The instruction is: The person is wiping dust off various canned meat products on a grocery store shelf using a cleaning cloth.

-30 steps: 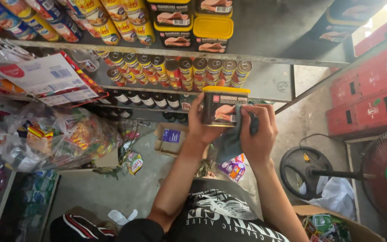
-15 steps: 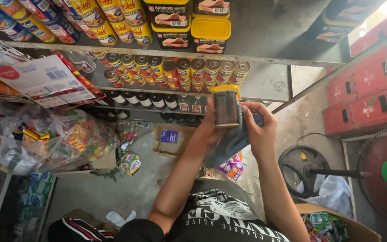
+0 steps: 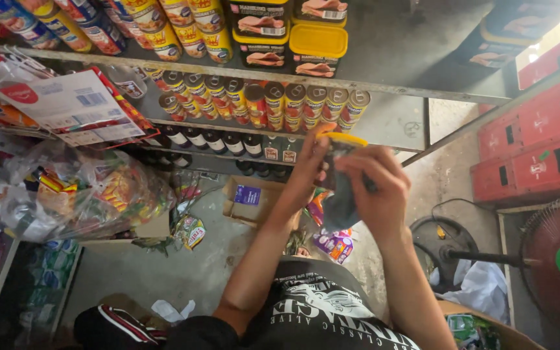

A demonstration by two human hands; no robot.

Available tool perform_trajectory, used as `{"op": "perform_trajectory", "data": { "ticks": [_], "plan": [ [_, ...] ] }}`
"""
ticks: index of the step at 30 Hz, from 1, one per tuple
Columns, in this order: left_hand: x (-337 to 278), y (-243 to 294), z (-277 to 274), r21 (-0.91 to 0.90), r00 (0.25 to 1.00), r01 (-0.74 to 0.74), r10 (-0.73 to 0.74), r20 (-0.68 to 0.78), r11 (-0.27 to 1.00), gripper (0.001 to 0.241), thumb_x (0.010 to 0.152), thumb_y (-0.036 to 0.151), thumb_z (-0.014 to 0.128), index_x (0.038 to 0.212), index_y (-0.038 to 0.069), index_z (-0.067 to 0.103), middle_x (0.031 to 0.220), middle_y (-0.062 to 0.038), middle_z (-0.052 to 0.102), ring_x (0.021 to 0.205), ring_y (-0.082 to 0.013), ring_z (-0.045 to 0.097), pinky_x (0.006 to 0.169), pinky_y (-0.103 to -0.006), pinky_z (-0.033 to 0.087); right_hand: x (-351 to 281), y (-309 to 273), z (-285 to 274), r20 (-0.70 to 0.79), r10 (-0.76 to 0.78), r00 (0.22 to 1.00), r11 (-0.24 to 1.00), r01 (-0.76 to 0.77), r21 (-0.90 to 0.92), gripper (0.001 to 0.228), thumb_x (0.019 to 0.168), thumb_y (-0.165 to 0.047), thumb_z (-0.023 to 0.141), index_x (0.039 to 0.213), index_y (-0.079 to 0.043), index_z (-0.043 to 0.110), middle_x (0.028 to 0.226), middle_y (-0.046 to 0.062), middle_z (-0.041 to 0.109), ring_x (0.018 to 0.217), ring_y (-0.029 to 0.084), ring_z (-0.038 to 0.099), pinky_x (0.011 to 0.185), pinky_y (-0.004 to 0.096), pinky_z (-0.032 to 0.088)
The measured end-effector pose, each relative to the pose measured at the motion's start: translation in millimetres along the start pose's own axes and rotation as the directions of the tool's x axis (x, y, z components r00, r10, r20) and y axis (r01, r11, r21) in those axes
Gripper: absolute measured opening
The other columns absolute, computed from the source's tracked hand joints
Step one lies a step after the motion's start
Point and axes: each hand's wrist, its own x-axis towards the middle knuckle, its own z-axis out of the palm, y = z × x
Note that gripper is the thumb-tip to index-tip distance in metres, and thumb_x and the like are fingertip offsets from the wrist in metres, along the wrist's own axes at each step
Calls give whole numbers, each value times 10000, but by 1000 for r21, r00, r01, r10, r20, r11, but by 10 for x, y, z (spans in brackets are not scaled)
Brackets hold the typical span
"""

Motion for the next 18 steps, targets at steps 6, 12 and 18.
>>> {"op": "perform_trajectory", "data": {
  "ticks": [6, 12, 18],
  "plan": [
    [-16, -64, 59, -99, 995, 63, -70, -68, 993, 474, 1017, 436, 550, 1427, 202, 510, 904, 78, 558, 677, 8, 449, 524, -165, 342, 30, 23, 64, -54, -122, 991, 977, 111, -180, 177, 894, 44, 751, 1034, -63, 756, 1026, 105, 713, 969, 279, 666, 878, 381, 529],
    [61, -188, -196, -124, 986, -13, -8, -166, 992, 432, 1084, 482, 544, 1373, 160, 548, 826, 94, 407, 639, 18, 357, 517, -154, 285, -228, -23, 181, 57, -130, 990, 990, 132, -40, 222, 849, 56, 734, 1013, -88, 766, 1006, 96, 700, 912, 274, 654, 822, 371, 521],
    [27, -119, -168, 27, 993, 112, -110, -49, 993, 410, 1014, 431, 571, 1365, 220, 543, 846, 96, 480, 641, 9, 432, 493, -174, 309, -5, 145, 166, -83, -74, 994, 996, 69, -58, 229, 890, 89, 700, 1050, -69, 741, 1040, 102, 657, 972, 271, 657, 867, 363, 537]
  ]
}}
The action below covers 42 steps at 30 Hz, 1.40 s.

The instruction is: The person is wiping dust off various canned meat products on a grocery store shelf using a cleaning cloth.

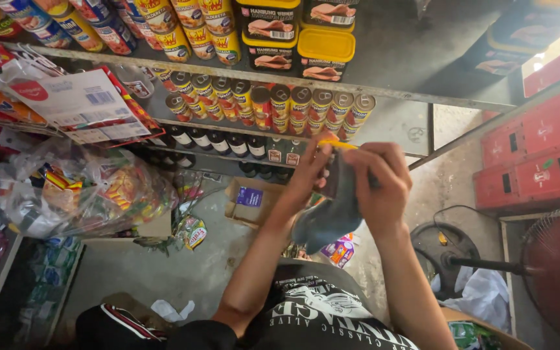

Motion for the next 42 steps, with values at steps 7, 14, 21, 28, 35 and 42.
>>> {"op": "perform_trajectory", "data": {
  "ticks": [7, 14, 21, 28, 35, 42],
  "plan": [
    [-2, -85, -66, -111, 999, 43, -43, 0, 993, 421, 1038, 445, 562, 1392, 218, 552, 781, 52, 425, 581, 0, 366, 459, -154, 255, -258, -109, 82, 4, -24, 1000, 996, 24, -89, 213, 872, 84, 722, 1024, -63, 746, 964, 104, 622, 910, 272, 625, 806, 375, 510],
    [34, -70, -86, 22, 999, -14, 13, 40, 1000, 420, 1022, 401, 586, 1377, 184, 529, 873, 63, 506, 651, -9, 442, 500, -172, 348, -348, 51, 19, 52, 57, 997, 998, -58, 26, 218, 880, 111, 702, 1026, -46, 744, 946, 104, 618, 866, 239, 632, 774, 333, 521],
    [34, -185, -71, -70, 993, -50, 57, 101, 996, 439, 1065, 424, 584, 1428, 178, 567, 908, 84, 516, 672, 10, 400, 530, -155, 311, -226, -4, 64, -48, 22, 999, 998, -25, -61, 220, 903, 118, 689, 1066, -23, 734, 988, 135, 626, 937, 279, 646, 846, 357, 531],
    [89, -109, -142, -18, 998, -44, 43, -52, 999, 426, 1027, 413, 588, 1391, 199, 526, 924, 86, 522, 692, -6, 455, 535, -178, 368, -365, 49, 141, -10, 80, 997, 997, -79, 21, 204, 882, 83, 726, 1046, -37, 744, 974, 120, 606, 923, 252, 624, 820, 342, 522],
    [-41, -113, -74, -78, 994, 4, 4, 110, 997, 448, 1065, 422, 578, 1456, 207, 540, 905, 51, 447, 694, 6, 409, 528, -151, 300, -297, 151, 155, -123, 115, 986, 992, -122, -46, 174, 930, 68, 709, 1063, -40, 738, 1061, 126, 552, 999, 262, 583, 896, 353, 499],
    [146, -208, -153, -226, 995, -67, 47, -93, 972, 465, 1071, 448, 578, 1420, 144, 539, 1003, 32, 547, 691, -12, 447, 511, -168, 346, -479, -94, 218, -11, 119, 993, 993, -119, -16, 316, 906, -67, 748, 1209, -23, 673, 1134, 156, 517, 1071, 310, 536, 973, 401, 464]
  ]
}}
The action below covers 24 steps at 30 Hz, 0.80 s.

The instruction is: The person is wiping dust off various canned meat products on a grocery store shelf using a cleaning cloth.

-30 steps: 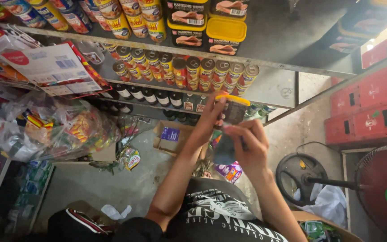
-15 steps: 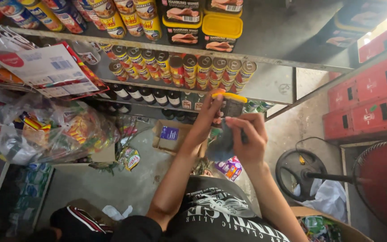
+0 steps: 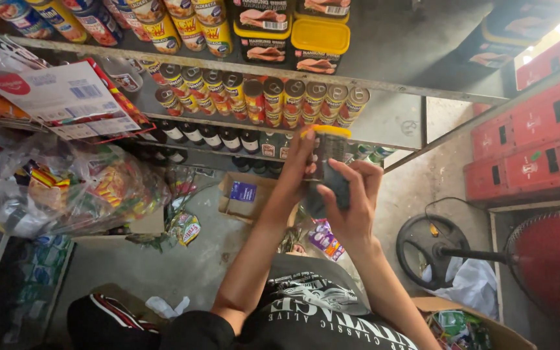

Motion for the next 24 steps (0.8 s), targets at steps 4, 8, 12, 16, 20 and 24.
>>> {"op": "perform_trajectory", "data": {
  "ticks": [4, 8, 12, 16, 20, 24],
  "plan": [
    [-144, 262, 165, 24, 999, -52, 52, 6, 998, 513, 1039, 338, 656, 1472, 155, 450, 990, -23, 536, 785, -60, 564, 614, -209, 512, -24, 267, 22, -18, -7, 1000, 1000, 7, 4, 353, 946, -112, 736, 1262, -43, 596, 1213, 160, 510, 1147, 309, 519, 1036, 396, 447],
    [-460, 759, 503, 60, 967, -188, 174, 188, 980, 850, 917, 168, 727, 1582, 196, 199, 1274, -57, 584, 1098, -178, 632, 906, -329, 588, -104, 573, 82, 120, 366, 923, 717, -362, 595, 333, 1112, -213, 503, 1418, -98, 439, 1260, 88, 563, 1132, 166, 541, 1010, 305, 449],
    [-451, 642, 380, 247, 930, -326, 262, 259, 912, 1006, 942, 149, 778, 1707, 143, 125, 1408, -175, 561, 1303, -267, 544, 1138, -438, 438, -21, 521, 66, 270, 512, 815, 409, -509, 757, 340, 1139, -298, 359, 1403, -89, 412, 1244, 72, 614, 1131, 136, 610, 979, 301, 502],
    [-475, 701, 343, -218, 891, -96, 181, 416, 971, 919, 1062, 346, 677, 1751, 154, 100, 1572, -207, 488, 1451, -305, 524, 1255, -447, 394, -35, 571, 44, 316, 525, 790, 349, -538, 767, 332, 1144, -316, 369, 1366, -80, 442, 1226, 77, 613, 1103, 146, 617, 954, 314, 517],
    [-488, 643, 326, -367, 870, 8, 174, 460, 930, 895, 1036, 463, 619, 1714, 228, 84, 1635, -152, 403, 1455, -317, 489, 1202, -518, 421, -54, 563, 95, 267, 493, 828, 563, -538, 627, 328, 1158, -315, 392, 1351, -66, 480, 1224, 47, 594, 1090, 94, 574, 970, 263, 485],
    [-491, 645, 263, -476, 834, 78, 205, 513, 876, 801, 1085, 510, 557, 1701, 306, 88, 1522, -213, 487, 1299, -369, 599, 1128, -582, 477, -140, 558, 120, 158, 442, 883, 742, -459, 488, 300, 1120, -282, 499, 1350, -97, 446, 1149, -8, 525, 935, 61, 479, 836, 226, 403]
  ]
}}
